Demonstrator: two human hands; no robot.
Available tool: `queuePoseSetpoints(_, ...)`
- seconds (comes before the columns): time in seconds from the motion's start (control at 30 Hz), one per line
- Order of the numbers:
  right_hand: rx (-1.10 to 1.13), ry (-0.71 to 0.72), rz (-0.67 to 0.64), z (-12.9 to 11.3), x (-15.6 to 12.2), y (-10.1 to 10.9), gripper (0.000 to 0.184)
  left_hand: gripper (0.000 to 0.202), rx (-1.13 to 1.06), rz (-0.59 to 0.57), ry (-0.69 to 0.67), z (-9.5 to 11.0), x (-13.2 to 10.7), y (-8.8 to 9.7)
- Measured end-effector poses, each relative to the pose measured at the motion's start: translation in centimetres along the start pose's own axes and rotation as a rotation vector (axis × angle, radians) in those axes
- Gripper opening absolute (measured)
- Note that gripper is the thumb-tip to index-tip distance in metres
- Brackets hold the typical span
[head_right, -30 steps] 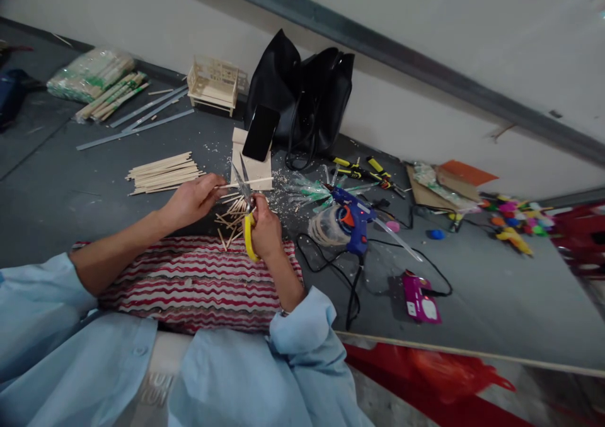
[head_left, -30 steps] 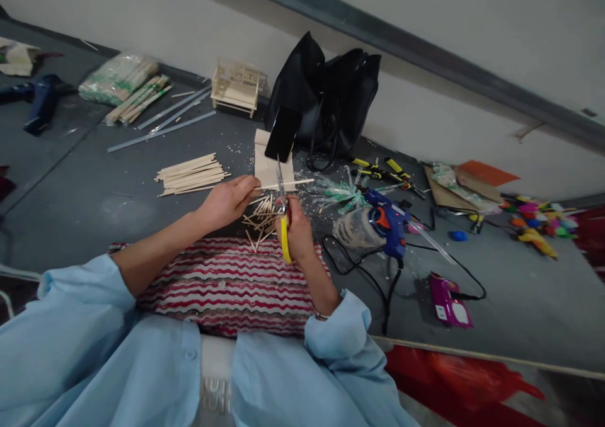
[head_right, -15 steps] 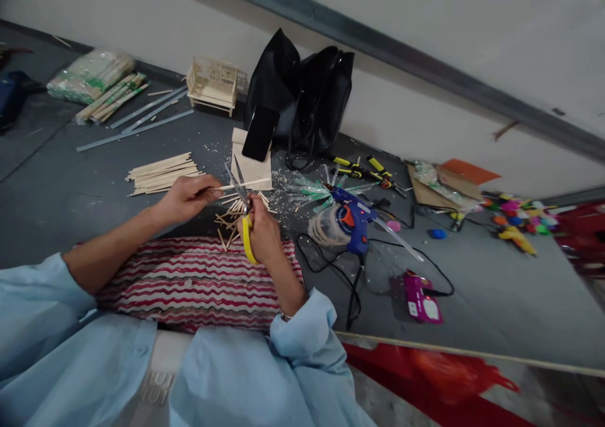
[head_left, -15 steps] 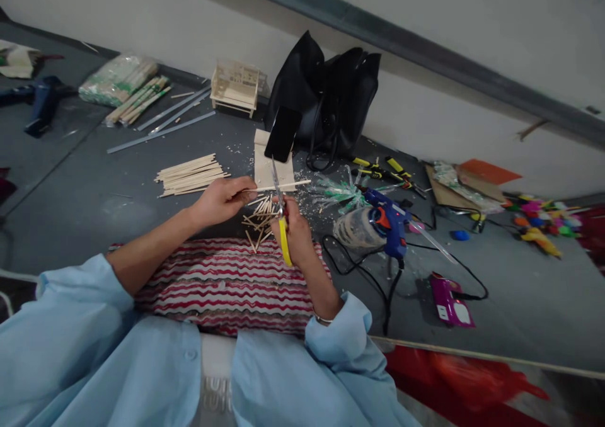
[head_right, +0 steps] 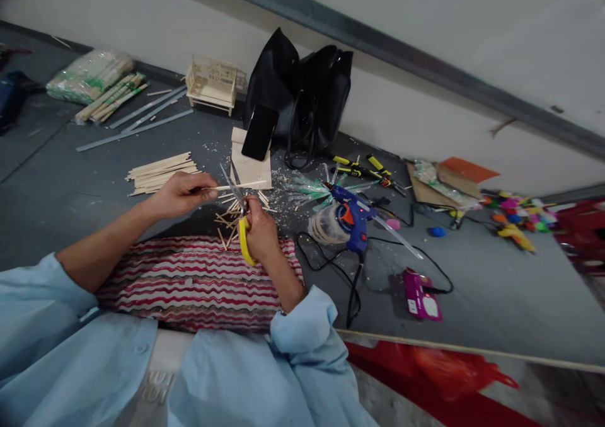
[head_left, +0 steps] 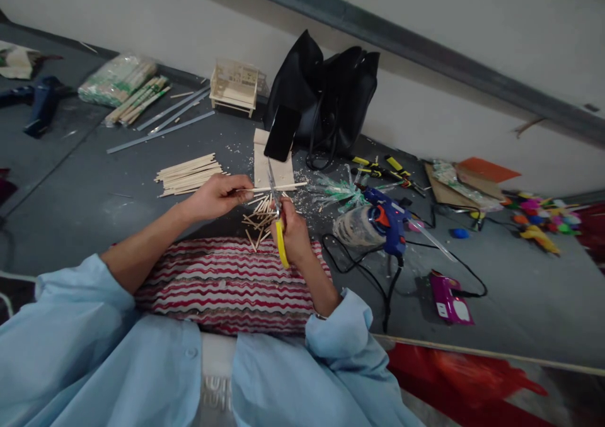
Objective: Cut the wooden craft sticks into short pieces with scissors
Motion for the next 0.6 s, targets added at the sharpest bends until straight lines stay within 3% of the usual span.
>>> queuePoseSetpoints(0.27, -0.023, 0.012, 0.053, 0.31, 0.27, 0.12, 0.043, 0.025, 0.117, 0.171, 0.033, 0.32, -0.1, -0.72)
queuePoseSetpoints(0.6, -0.007, 0.061, 0.01, -0.34, 0.17, 0.24, 0.045, 0.023, -0.002, 0.128, -0.064, 0.55, -0.21, -0.22)
Point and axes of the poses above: each hand's wrist, its own x-axis towards the middle knuckle, its own y-axis out of the back of the hand, z = x × y, the point moved 3 cm from there along x, towards the middle knuckle, and after that the axes turned 11 degrees about -z, right-handed, at the moved point
